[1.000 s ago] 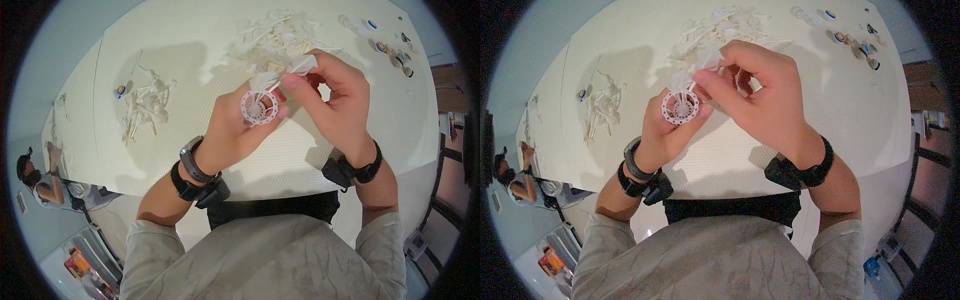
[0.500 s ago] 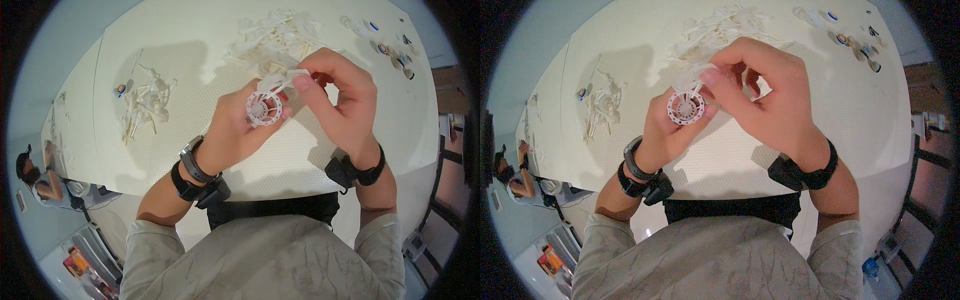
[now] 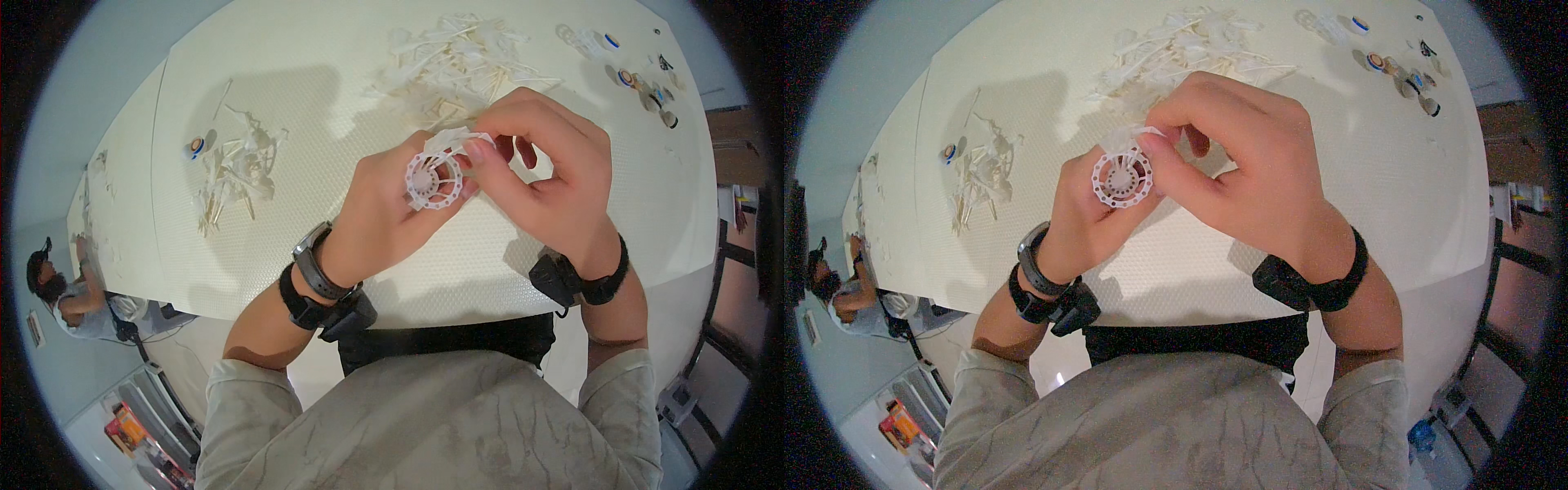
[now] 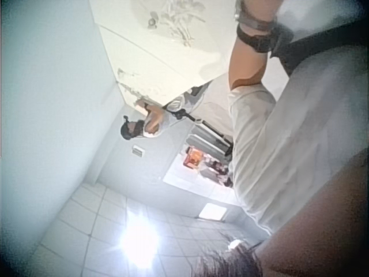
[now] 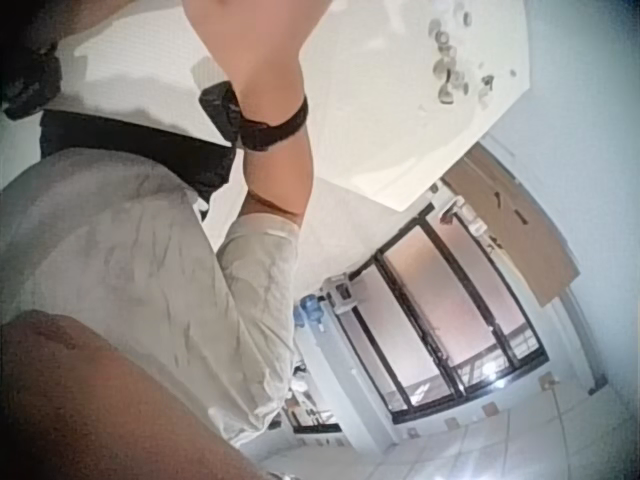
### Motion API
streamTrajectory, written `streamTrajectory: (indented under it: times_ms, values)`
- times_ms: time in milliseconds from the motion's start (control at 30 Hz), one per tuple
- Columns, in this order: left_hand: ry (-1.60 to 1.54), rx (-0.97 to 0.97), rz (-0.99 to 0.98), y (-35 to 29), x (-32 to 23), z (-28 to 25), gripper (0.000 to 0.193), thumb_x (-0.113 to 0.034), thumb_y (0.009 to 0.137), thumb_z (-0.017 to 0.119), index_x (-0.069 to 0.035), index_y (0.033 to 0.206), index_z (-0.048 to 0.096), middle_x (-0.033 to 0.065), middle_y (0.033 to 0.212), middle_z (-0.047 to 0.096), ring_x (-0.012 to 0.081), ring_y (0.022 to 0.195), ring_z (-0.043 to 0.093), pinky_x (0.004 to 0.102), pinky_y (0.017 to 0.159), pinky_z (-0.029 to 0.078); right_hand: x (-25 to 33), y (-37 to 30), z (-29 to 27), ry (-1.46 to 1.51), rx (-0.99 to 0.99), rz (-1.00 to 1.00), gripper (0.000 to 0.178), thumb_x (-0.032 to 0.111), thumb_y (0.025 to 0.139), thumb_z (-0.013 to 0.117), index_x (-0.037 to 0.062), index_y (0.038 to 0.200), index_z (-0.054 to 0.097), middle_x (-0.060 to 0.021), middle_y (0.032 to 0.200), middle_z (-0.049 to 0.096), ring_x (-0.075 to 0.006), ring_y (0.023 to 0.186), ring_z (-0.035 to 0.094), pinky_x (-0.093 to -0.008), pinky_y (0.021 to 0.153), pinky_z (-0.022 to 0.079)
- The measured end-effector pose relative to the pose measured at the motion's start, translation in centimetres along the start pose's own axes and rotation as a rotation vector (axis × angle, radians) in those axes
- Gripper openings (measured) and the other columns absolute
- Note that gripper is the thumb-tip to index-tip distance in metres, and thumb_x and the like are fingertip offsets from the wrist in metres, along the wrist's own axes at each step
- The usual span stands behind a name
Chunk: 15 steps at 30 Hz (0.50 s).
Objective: The person assembles a shuttlecock by inserting white feathers into a plastic base one at a time and then fits a cap onto the base.
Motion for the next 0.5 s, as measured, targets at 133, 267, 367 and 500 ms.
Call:
streamTrajectory:
  times_ms: [133,267,367,500]
  values:
    - [-0.040,0.004,-0.030,-0.23,0.34,0.16,0.027,-0.015,0.088,0.080,0.000,0.097,0.059,0.0130,0.075,0.066,0.0226,0.062,0.062,0.0301,0.060,0.049,0.29,-0.02,0.06,-0.002,0.004,-0.021,0.012,0.003,0.082,0.077,0.0054,0.087,0.065,-0.0045,0.076,0.064,-0.0154,0.059,0.057,-0.0265,0.053,0.045]
    - [-0.034,-0.008,-0.023,-0.20,0.11,0.11,0.027,-0.014,0.088,0.080,0.000,0.097,0.058,0.0128,0.075,0.066,0.0225,0.062,0.063,0.0300,0.060,0.050,0.05,0.09,0.13,0.009,0.026,-0.007,0.012,0.002,0.082,0.076,0.0049,0.088,0.066,-0.0051,0.076,0.063,-0.0162,0.059,0.057,-0.0271,0.053,0.046]
    - [-0.006,0.015,-0.031,-0.17,0.34,0.12,0.026,-0.014,0.088,0.079,0.000,0.096,0.058,0.0124,0.075,0.066,0.0222,0.062,0.063,0.0296,0.061,0.050,-0.27,-0.25,0.70,0.047,0.081,0.017,0.010,-0.001,0.083,0.075,0.0023,0.090,0.068,-0.0053,0.081,0.068,-0.0120,0.066,0.058,-0.0238,0.054,0.041]
    - [-0.022,0.017,-0.001,-0.13,0.08,0.11,0.025,-0.013,0.089,0.078,0.000,0.095,0.058,0.0123,0.075,0.066,0.0216,0.063,0.063,0.0294,0.061,0.050,-0.19,-0.27,0.88,0.067,0.083,0.020,0.009,0.000,0.084,0.074,0.0023,0.091,0.069,-0.0055,0.081,0.069,-0.0122,0.066,0.058,-0.0241,0.055,0.042]
Point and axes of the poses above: each hand's wrist, its own y-axis towards the middle knuckle, its own z-axis out of the palm, x = y × z, the point moved 8 cm from there along y, towards the middle knuckle
